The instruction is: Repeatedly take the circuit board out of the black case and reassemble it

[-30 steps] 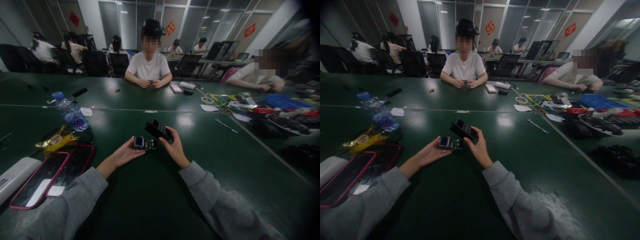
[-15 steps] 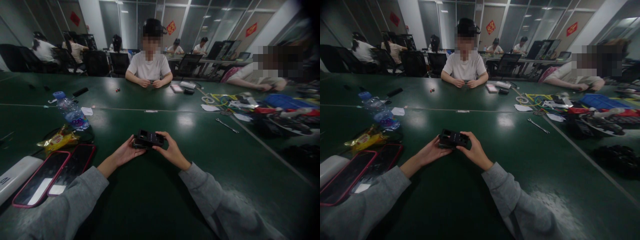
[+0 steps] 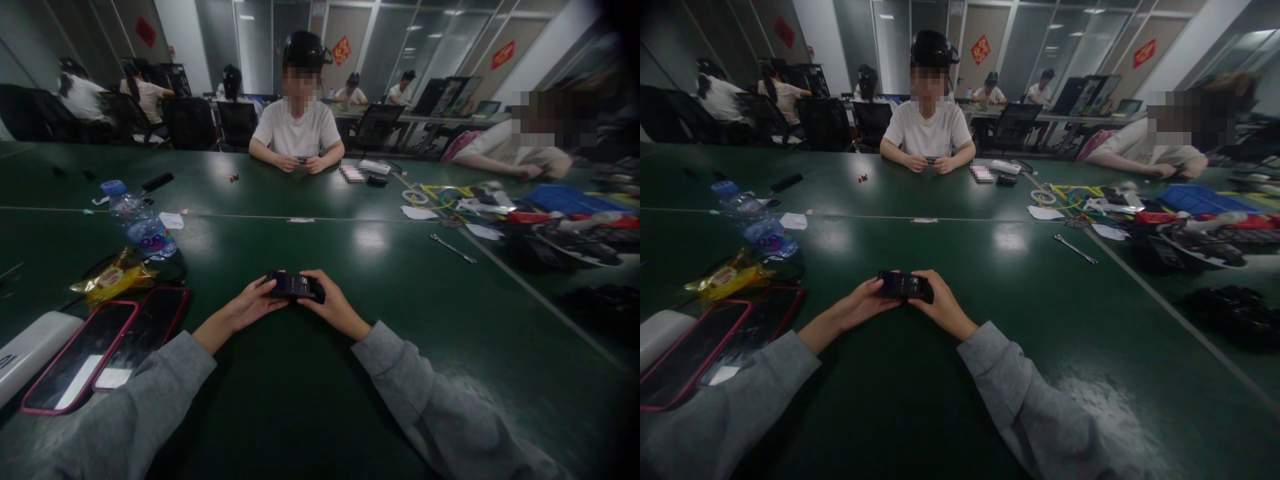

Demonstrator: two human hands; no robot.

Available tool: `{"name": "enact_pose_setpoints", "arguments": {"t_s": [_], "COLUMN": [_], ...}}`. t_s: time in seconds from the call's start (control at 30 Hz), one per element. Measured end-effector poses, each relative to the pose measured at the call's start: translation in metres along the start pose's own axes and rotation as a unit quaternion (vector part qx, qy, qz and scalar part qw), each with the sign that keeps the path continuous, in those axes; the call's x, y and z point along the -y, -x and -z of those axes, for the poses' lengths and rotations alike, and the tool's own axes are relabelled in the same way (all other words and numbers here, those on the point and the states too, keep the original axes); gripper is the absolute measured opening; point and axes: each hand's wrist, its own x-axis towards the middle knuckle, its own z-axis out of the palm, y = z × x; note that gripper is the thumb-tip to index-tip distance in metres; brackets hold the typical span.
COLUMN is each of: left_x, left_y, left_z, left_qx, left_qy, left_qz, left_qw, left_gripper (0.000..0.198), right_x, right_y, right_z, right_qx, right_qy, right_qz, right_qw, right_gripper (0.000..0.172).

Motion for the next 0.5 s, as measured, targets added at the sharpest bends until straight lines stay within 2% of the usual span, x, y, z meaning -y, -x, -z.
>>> {"name": "enact_pose_setpoints", "arguments": {"t_s": [0.13,0.23,0.37,0.5], "left_x": [0.0007,0.0,-0.0013,-0.0012], "left_y": [0.0,-0.0002,-0.0002,-0.0005], "left_z": [-0.0024,-0.002,-0.0029,-0.0031], "left_qx": [-0.027,-0.027,-0.02,-0.023], "left_qy": [0.012,0.03,0.031,0.027], "left_qz": [-0.005,0.002,0.01,0.005], "left_qw": [1.0,0.999,0.999,0.999], "left_gripper": [0.055,0.055,0.056,0.056], "right_x": [0.0018,0.0024,0.0024,0.0012], "right_y": [0.0001,-0.0003,-0.0016,-0.0043], "right_z": [0.0001,0.0001,0.0008,0.0021], "right_qx": [0.011,0.013,0.001,-0.011], "right_qy": [-0.073,-0.155,-0.282,-0.357], "right_qz": [-0.027,-0.086,-0.166,-0.204], "right_qw": [0.997,0.984,0.945,0.911], "right_gripper": [0.059,0.052,0.039,0.036]}}
